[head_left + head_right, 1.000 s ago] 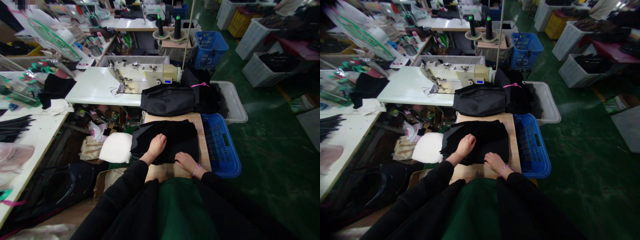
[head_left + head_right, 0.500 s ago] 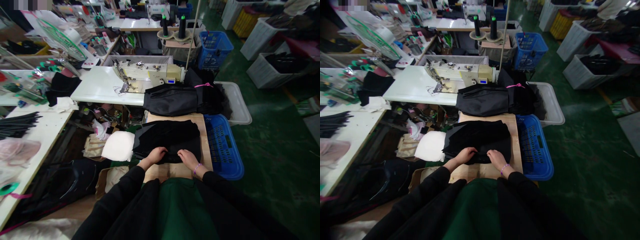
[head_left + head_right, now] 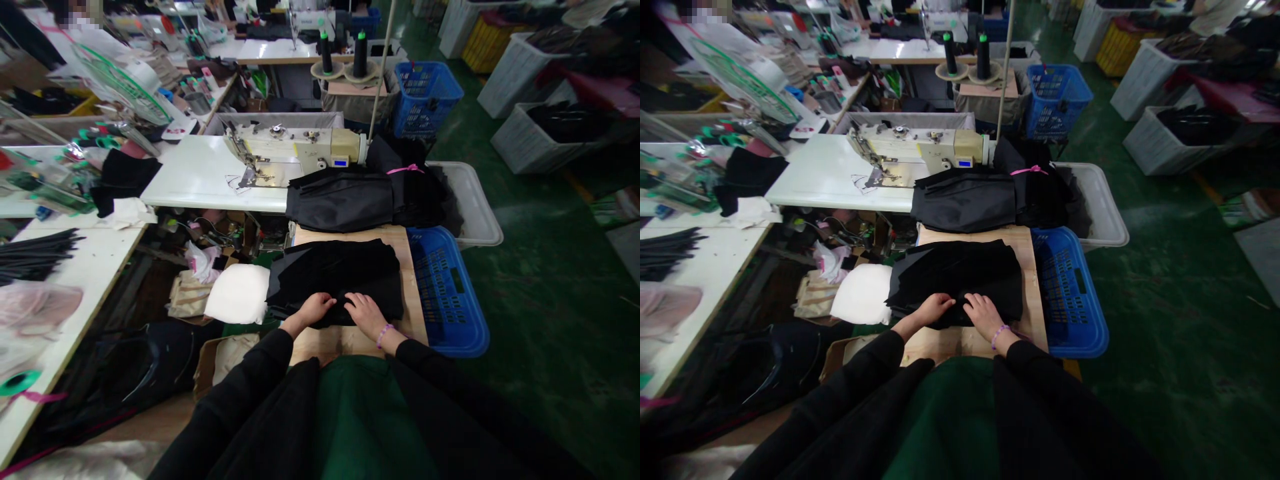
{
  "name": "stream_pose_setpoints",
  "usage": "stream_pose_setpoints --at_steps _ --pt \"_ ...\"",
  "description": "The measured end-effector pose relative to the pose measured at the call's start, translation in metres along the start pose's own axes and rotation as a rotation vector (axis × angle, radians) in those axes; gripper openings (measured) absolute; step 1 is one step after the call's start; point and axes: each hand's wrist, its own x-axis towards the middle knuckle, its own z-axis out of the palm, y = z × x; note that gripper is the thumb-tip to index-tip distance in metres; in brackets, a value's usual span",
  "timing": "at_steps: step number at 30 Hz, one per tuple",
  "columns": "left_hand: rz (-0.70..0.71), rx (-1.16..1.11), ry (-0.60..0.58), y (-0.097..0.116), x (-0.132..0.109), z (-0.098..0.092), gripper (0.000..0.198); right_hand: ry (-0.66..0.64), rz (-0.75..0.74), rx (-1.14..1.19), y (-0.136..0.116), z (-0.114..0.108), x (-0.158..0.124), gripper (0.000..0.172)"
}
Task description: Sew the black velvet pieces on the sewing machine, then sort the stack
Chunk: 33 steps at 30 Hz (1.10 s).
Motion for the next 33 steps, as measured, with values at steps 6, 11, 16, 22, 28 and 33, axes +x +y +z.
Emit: stream_pose_setpoints --at_steps 6,11,16,22,28,33 --pt "0.02 -0.013 0.158 0.008 -0.003 -0.004 0.032 0.059 -0.083 -0.042 0.006 -0.006 -0.002 0.021" --pt "0.133 -0.03 0.211 0.014 -0.007 -0.017 0.018 0.064 -0.124 -0.032 0.005 -0.013 -0.006 0.024" --pt "0.392 0.16 0.03 0.021 -0.024 -0.025 0.019 0.086 -0.087 -0.008 0.005 -0.019 0.001 0.025" --pt "0.537 0.528 0.026 0.035 -0.019 -0.034 0.029 0.11 -0.031 0.018 0.005 -0.031 0.006 0.026" --pt "0.434 0.423 0.183 0.031 0.01 -0.061 0.021 0.104 0.07 0.019 -0.005 -0.031 -0.003 0.029" --pt "0.149 0.429 0.36 0.025 0.025 -0.055 0.01 -0.077 -0.01 0.054 -0.008 -0.011 -0.01 0.011"
